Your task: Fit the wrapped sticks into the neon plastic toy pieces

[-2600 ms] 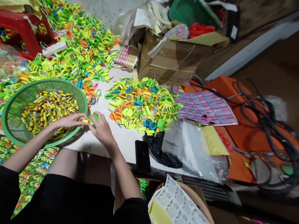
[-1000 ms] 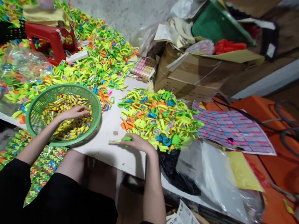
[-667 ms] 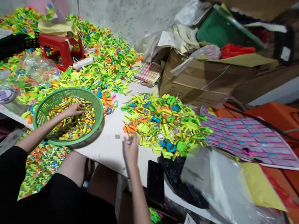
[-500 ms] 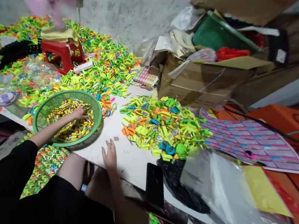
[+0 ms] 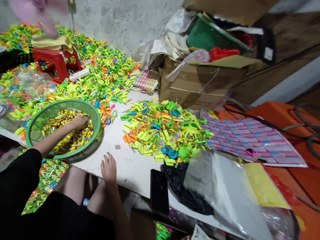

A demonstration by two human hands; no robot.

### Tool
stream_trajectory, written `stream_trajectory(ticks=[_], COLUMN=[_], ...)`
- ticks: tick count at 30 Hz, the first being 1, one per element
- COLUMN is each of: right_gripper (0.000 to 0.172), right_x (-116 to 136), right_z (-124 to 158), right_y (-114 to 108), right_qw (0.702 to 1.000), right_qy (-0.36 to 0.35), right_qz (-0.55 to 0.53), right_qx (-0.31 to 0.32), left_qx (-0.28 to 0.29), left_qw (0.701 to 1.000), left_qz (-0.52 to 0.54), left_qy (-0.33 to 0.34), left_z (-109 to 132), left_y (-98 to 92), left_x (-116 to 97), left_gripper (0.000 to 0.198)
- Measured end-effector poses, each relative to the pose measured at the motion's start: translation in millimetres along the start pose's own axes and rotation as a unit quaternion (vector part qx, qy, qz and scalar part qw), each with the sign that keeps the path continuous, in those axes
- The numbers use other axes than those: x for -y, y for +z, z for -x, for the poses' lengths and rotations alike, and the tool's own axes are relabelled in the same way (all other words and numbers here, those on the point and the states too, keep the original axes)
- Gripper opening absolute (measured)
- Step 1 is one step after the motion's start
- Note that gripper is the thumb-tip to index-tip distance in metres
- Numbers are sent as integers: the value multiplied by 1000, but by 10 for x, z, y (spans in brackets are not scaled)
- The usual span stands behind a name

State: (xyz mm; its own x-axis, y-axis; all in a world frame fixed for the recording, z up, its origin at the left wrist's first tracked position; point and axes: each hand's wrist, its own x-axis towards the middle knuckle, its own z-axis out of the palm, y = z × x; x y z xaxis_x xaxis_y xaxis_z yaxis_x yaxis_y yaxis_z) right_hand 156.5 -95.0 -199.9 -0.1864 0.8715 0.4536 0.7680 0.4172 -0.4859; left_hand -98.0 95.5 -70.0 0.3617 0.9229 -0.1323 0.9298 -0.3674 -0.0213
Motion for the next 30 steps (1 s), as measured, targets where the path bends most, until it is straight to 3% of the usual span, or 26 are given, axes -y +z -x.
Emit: stream_trajectory(ticks=[5, 10, 13, 18, 26, 30], right_gripper=[30, 29, 29, 28, 29, 28], right_x=[20, 13, -2, -18, 28, 45], right_z=[-9, -19, -21, -20, -22, -33], right_y=[-24, -24, -15, 0, -20, -51], right_qw=[1000, 1000, 1000, 1000, 999, 1000], right_qy=[8, 6, 5, 3, 17, 19], right_qz=[-1, -6, -6, -9, -18, -14], right_qx=[4, 6, 2, -5, -25, -20], left_qx=[-21, -62, -78, -75, 14, 33], left_qw=[999, 983, 971, 969, 995, 998], left_qz=[40, 111, 162, 191, 53, -9], left_qy=[-27, -129, -156, -138, -80, -56], left_z=[-11, -53, -109, -161, -163, -213], left_y=[-60, -205, -362, -504, -328, -274], left_x=[-15, 85, 179, 265, 278, 219], left_gripper=[29, 46, 46, 39, 40, 36])
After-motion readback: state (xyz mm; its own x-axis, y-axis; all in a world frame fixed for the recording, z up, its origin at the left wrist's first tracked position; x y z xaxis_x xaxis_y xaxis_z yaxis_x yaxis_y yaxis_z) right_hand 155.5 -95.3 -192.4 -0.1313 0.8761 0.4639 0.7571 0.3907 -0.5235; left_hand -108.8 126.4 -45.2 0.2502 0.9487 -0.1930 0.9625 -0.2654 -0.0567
